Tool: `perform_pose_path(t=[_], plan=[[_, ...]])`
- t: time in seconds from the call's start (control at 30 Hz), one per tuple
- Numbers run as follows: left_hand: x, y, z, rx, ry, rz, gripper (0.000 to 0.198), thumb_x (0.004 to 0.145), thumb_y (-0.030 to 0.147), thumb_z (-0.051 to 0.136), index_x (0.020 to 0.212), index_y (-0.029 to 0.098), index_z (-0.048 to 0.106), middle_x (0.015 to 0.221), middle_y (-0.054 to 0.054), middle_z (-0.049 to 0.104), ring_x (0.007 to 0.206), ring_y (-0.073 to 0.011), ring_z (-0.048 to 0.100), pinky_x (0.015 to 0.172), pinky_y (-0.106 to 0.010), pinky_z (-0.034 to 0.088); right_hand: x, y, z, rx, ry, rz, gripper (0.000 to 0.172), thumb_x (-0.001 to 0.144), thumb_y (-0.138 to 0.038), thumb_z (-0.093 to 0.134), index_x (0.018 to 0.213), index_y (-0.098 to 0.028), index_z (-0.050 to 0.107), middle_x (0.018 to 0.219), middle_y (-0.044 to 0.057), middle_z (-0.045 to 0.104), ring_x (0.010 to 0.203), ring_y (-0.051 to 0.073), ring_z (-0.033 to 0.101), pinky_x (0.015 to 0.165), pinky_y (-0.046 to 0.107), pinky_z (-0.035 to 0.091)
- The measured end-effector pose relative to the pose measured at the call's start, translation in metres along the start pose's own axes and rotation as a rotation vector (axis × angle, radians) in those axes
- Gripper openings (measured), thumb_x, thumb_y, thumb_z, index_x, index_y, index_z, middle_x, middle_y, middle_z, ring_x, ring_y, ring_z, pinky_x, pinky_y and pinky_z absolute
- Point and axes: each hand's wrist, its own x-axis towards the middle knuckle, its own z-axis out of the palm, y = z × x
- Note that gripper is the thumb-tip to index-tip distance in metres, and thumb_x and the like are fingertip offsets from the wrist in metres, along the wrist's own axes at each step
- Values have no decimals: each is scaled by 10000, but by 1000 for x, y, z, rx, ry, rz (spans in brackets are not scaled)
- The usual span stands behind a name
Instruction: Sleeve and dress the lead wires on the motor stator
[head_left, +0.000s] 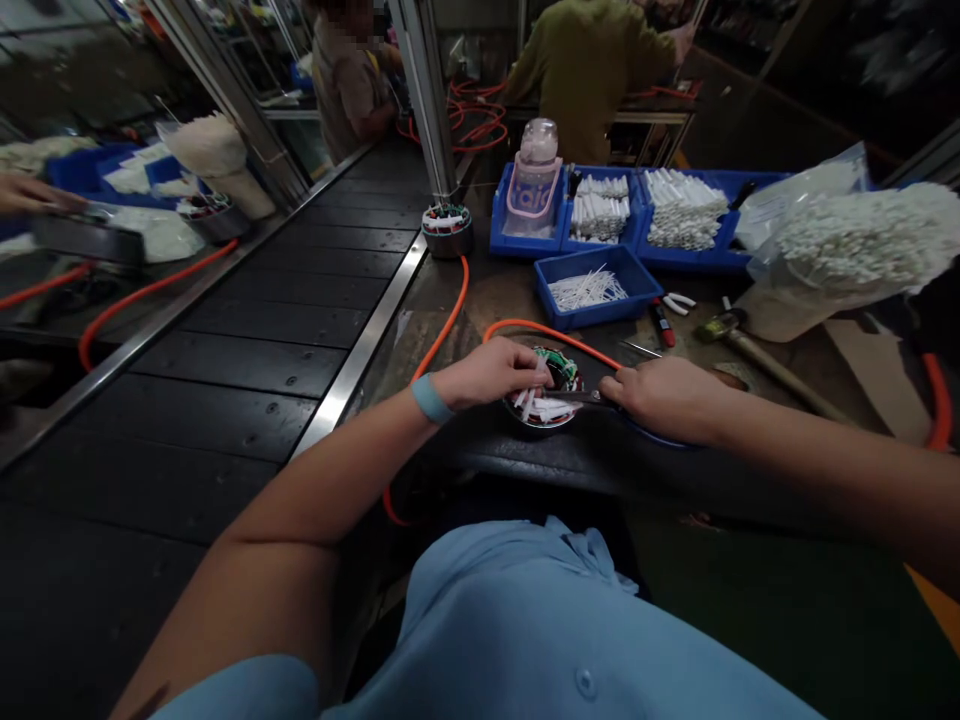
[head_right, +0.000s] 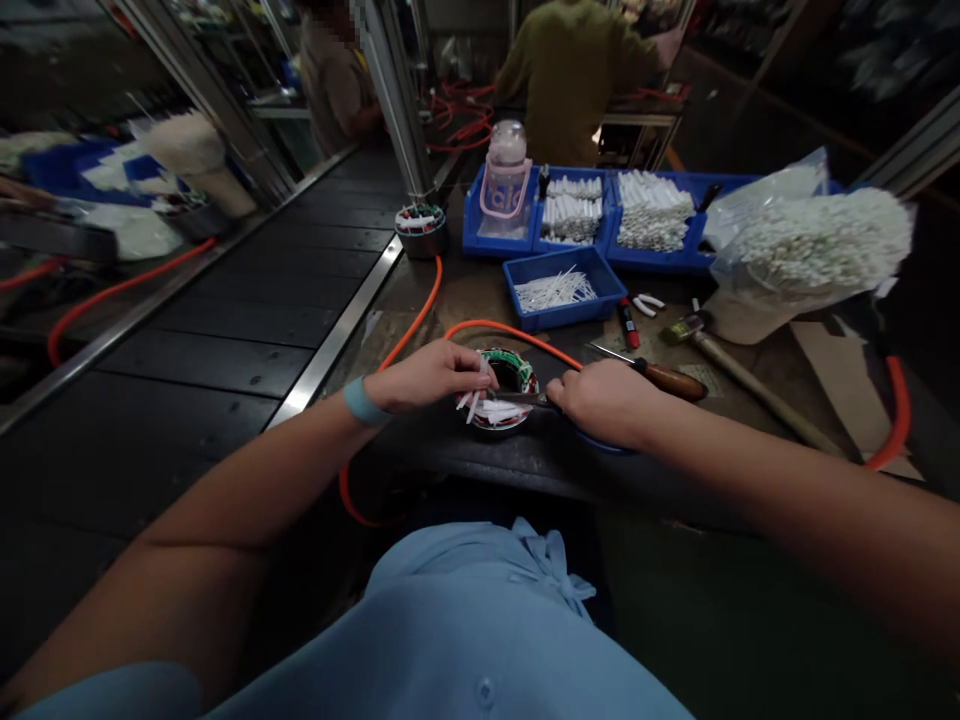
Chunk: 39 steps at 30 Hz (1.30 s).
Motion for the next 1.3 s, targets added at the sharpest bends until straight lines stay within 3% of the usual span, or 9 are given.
perform_pose_path(t=[0.2, 0.53, 0.67, 0.8, 0.9, 1.03, 1.17, 1.23, 1.3], plan=[[-21, -17, 6, -220, 208, 1, 235, 814, 334, 578, 857, 113, 645, 681, -5, 618, 552, -70, 507, 534, -189, 395, -9, -2, 22, -1, 52, 93, 232, 889, -140, 356, 1034, -158, 536, 832, 88, 625, 693, 190, 606, 505, 263, 189], [-25, -20, 2, -188, 258, 25, 241, 822, 357, 578, 829, 122, 633, 692, -4, 604, 565, -67, 503, 533, -180, 407, 4, -15, 23, 48, 77, 101, 251, 887, -157, 358, 1002, -153, 580, 797, 101, 638, 653, 186, 591, 522, 248, 244], [-19, -22, -4, -160, 451, 73, 208, 856, 328, 540, 876, 135, 617, 762, -17, 627, 613, -76, 547, 573, -188, 449, -27, 13, 54, 165, 111, 327, 289, 896, -284, 410, 1107, -201, 590, 974, 108, 674, 805, 228, 628, 566, 260, 320], [35, -15, -21, -26, 641, 237, 182, 890, 302, 489, 900, 145, 581, 770, -20, 644, 618, -87, 581, 609, -212, 477, -63, 63, 87, 393, 6, 722, 538, 795, -519, 568, 1238, -213, 559, 1070, 168, 661, 847, 286, 636, 586, 301, 373], [101, -8, -41, 144, 676, 377, 201, 907, 266, 460, 946, 120, 593, 886, -64, 665, 763, -121, 621, 755, -255, 491, -81, 101, 103, 533, -36, 814, 575, 739, -401, 666, 1253, -167, 558, 1023, 208, 663, 787, 266, 636, 601, 303, 384], [155, -5, -64, 360, 637, 142, 434, 784, 201, 637, 1176, 47, 532, 1143, -173, 612, 986, -211, 604, 890, -331, 457, -89, 138, 110, 524, -115, 863, 609, 689, -216, 668, 1275, -112, 540, 975, 216, 660, 707, 207, 602, 600, 296, 348], [117, -2, -53, 460, 585, 228, 278, 872, 224, 508, 1095, 86, 602, 1065, -118, 658, 953, -176, 613, 882, -306, 454, -80, 156, 115, 487, -153, 845, 581, 713, -136, 596, 1286, -75, 520, 1025, 228, 635, 730, 168, 570, 629, 296, 326], [74, 0, -29, 541, 412, 292, 288, 931, 276, 399, 995, 138, 644, 914, -65, 688, 859, -153, 627, 819, -289, 469, -73, 157, 117, 405, -88, 835, 576, 720, -77, 547, 1295, -88, 515, 1052, 217, 629, 765, 175, 567, 643, 292, 324], [31, -2, 4, 744, 187, 322, 287, 928, 329, 414, 1000, 185, 652, 968, -60, 679, 911, -180, 615, 844, -321, 455, -66, 151, 118, 253, 60, 829, 552, 733, -66, 520, 1282, -112, 529, 1068, 203, 626, 804, 196, 568, 652, 296, 325]])
